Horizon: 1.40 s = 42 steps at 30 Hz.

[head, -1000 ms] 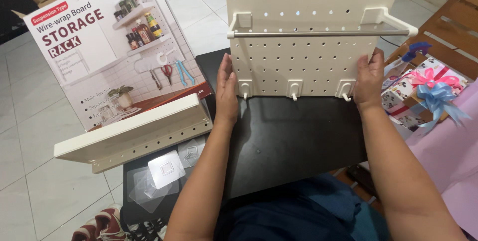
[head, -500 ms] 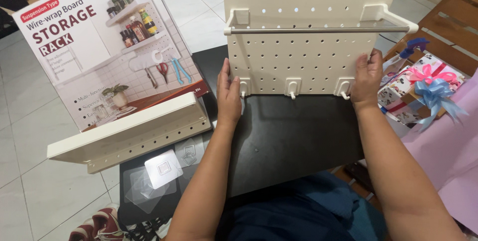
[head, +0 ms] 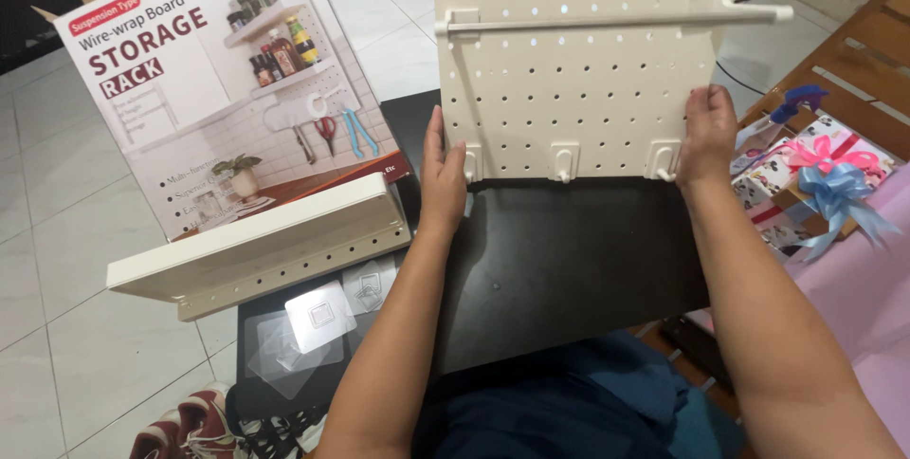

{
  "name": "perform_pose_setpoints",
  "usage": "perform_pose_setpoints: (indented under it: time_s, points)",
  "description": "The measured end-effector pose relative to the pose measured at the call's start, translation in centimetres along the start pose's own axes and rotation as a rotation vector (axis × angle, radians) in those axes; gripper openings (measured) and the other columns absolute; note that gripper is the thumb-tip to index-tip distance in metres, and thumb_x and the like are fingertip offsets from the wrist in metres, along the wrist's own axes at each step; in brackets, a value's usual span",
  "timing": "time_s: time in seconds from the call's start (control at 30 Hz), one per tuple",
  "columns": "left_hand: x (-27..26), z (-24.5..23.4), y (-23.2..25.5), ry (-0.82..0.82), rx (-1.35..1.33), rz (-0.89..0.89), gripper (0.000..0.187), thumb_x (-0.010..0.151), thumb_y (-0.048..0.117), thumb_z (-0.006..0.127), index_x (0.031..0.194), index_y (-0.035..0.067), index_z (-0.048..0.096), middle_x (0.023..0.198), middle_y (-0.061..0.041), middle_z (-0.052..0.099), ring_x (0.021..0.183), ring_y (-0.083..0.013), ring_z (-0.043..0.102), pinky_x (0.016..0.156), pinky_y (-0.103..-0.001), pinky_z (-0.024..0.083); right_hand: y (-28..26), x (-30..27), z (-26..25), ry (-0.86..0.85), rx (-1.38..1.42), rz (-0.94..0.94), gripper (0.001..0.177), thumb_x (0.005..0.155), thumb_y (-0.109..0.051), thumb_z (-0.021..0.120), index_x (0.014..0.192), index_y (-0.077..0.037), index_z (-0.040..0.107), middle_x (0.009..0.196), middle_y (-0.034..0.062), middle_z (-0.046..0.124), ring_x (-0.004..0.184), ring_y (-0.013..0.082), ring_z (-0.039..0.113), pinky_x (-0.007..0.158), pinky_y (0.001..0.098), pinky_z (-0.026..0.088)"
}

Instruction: The person assembles a wire-wrap storage rack by attaching white plastic hooks and a metal rod to a perforated board. They then attach a second perforated board and a shelf tray to the structure, completing the assembly on a black table.

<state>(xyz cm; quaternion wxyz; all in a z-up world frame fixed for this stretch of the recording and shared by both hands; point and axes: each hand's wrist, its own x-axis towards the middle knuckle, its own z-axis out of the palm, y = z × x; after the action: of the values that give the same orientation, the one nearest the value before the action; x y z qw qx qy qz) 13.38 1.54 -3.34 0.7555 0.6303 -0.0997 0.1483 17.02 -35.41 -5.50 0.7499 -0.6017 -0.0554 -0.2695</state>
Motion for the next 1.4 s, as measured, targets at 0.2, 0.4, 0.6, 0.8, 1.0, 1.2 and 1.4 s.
perform_pose_setpoints:
  time_s: [0.2, 0.4, 0.6, 0.8, 1.0, 1.2, 1.4]
  points:
    - [-0.1, -1.0, -1.4, 0.086, 0.008, -0.165, 0.066, 0.103, 0.015, 0.046, 0.164, 0.004, 0.023, 0.161, -0.018, 0.045, 0.111, -0.0246, 0.047, 0.092, -0.038, 0.038, 2.5, 2.9, 1.2, 0.055, -0.002, 0.173, 0.02, 0.113, -0.024, 0.057, 0.109, -0.006, 0.062, 0.101, 0.0001, 0.069, 0.089, 0.0072, 0.062, 0.085, 0.0234, 0.053]
    - [-0.4, -1.8, -3.3, 0.211, 0.199, -0.268, 0.056, 0.105, 0.022, 0.047, 0.158, 0.006, 0.04, 0.137, -0.025, 0.059, 0.108, -0.0354, 0.059, 0.095, -0.045, 0.05, 3.7, 3.3, 1.6, 0.03, -0.062, 0.258, 0.018, 0.111, -0.023, 0.062, 0.109, -0.005, 0.063, 0.104, 0.0008, 0.068, 0.092, 0.008, 0.062, 0.086, 0.024, 0.052]
    - [-0.6, -1.2, -1.7, 0.205, 0.52, -0.185, 0.066, 0.092, 0.023, 0.067, 0.151, 0.003, 0.045, 0.142, -0.021, 0.056, 0.128, -0.0301, 0.059, 0.105, -0.039, 0.048, 3.1, 2.6, 0.6, 0.046, -0.012, 0.318, 0.018, 0.109, -0.026, 0.062, 0.105, -0.008, 0.063, 0.104, 0.0021, 0.07, 0.093, 0.0092, 0.066, 0.087, 0.0247, 0.055]
    - [-0.3, -0.9, 0.2, 0.156, 0.525, -0.248, 0.072, 0.085, 0.019, 0.075, 0.149, 0.003, 0.046, 0.139, -0.02, 0.058, 0.124, -0.0288, 0.063, 0.103, -0.038, 0.05, 3.7, 2.2, -0.5, 0.011, -0.018, 0.269, 0.023, 0.117, -0.026, 0.063, 0.106, -0.006, 0.062, 0.101, 0.0018, 0.067, 0.09, 0.0087, 0.06, 0.085, 0.0249, 0.051]
    - [-0.2, -1.0, -0.2, 0.136, 0.441, -0.198, 0.068, 0.083, 0.012, 0.076, 0.145, 0.002, 0.049, 0.137, -0.018, 0.061, 0.122, -0.027, 0.065, 0.103, -0.036, 0.052, 3.4, 1.8, -0.2, 0.029, -0.029, 0.269, 0.023, 0.114, -0.028, 0.061, 0.105, -0.006, 0.062, 0.099, 0.0021, 0.069, 0.086, 0.0091, 0.063, 0.08, 0.0261, 0.054]
    - [-0.4, -1.4, -0.5, 0.093, 0.411, -0.182, 0.068, 0.084, 0.011, 0.076, 0.146, 0.004, 0.048, 0.132, -0.018, 0.065, 0.119, -0.0267, 0.067, 0.101, -0.037, 0.054, 2.6, 1.3, 0.3, 0.014, 0.011, 0.228, 0.023, 0.116, -0.027, 0.061, 0.109, -0.004, 0.062, 0.102, 0.0035, 0.069, 0.088, 0.0097, 0.063, 0.083, 0.0267, 0.054]
    - [-0.6, -1.4, 0.2, 0.079, 0.492, -0.201, 0.073, 0.081, 0.012, 0.079, 0.146, 0.008, 0.046, 0.129, -0.018, 0.063, 0.116, -0.0277, 0.067, 0.098, -0.038, 0.054, 1.8, 1.0, 0.8, 0.013, 0.012, 0.223, 0.023, 0.116, -0.026, 0.06, 0.113, -0.003, 0.061, 0.105, 0.0045, 0.069, 0.091, 0.0099, 0.065, 0.087, 0.0264, 0.056]
